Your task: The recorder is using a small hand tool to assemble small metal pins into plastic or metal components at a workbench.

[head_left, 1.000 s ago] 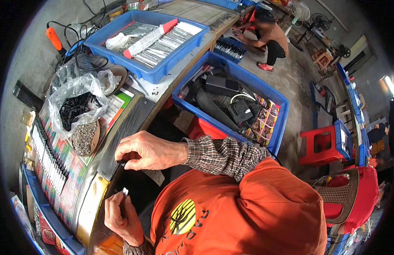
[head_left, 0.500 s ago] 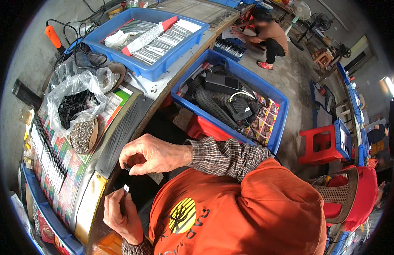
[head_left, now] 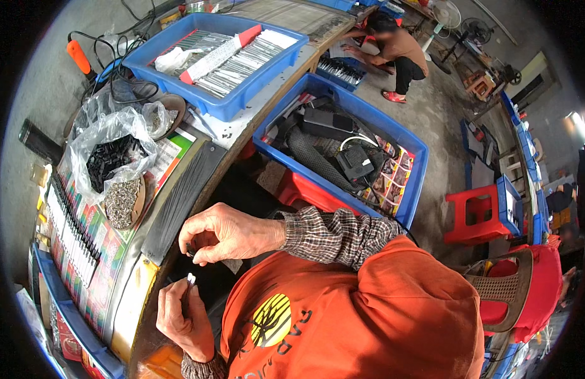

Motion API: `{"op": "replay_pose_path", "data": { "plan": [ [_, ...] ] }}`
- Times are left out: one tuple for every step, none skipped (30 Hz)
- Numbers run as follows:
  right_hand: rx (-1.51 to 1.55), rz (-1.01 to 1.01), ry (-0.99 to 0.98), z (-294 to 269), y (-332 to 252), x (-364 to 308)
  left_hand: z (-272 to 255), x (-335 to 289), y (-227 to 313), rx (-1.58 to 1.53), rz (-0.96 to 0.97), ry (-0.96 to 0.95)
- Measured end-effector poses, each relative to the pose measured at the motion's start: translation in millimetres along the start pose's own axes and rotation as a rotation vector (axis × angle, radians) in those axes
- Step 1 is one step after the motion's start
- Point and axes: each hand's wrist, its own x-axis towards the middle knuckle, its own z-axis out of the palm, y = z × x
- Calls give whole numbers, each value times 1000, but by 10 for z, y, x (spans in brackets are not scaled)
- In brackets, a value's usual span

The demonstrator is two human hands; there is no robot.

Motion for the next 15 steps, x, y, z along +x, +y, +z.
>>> {"op": "replay_pose_path", "data": {
  "plan": [
    [17, 5, -1, -1, -6, -7, 1, 5, 8, 2, 11, 3],
    [16, 2, 3, 0, -2, -11, 3, 10, 17, 4, 23, 6],
    [5, -12, 4, 2, 12, -11, 3, 7, 27, 4, 28, 4],
    [-4, -28, 6, 7, 28, -6, -5, -2, 30, 6, 4, -7],
    [-4, -34, 13, 9, 37, -3, -13, -8, 32, 9, -21, -18],
    [-4, -41, 12, 9, 45, 0, -11, -9, 23, 12, -13, -23],
    [-5, -47, 12, 11, 52, 0, 2, -13, 9, 11, 2, -8],
    [-5, -52, 19, 19, 79, 6, 15, -15, -3, 9, 17, 6],
    [11, -124, 45, 32, 117, 15, 27, -14, -8, 10, 25, 1],
    [27, -196, 69, 42, 142, 18, 38, -20, -12, 10, 28, 11],
    [29, -200, 76, 44, 145, 14, 42, -25, -10, 10, 31, 22],
    [16, -200, 73, 44, 145, 7, 35, -32, -3, 11, 37, 17],
    [2, -202, 71, 34, 138, 3, 30, -30, 9, 20, 6, 0],
    [0, -207, 79, 27, 133, 0, 28, -28, 20, 29, -25, -16],
    [-26, -225, 79, 23, 129, -3, 31, -24, 30, 29, -17, -21]
  ]
}}
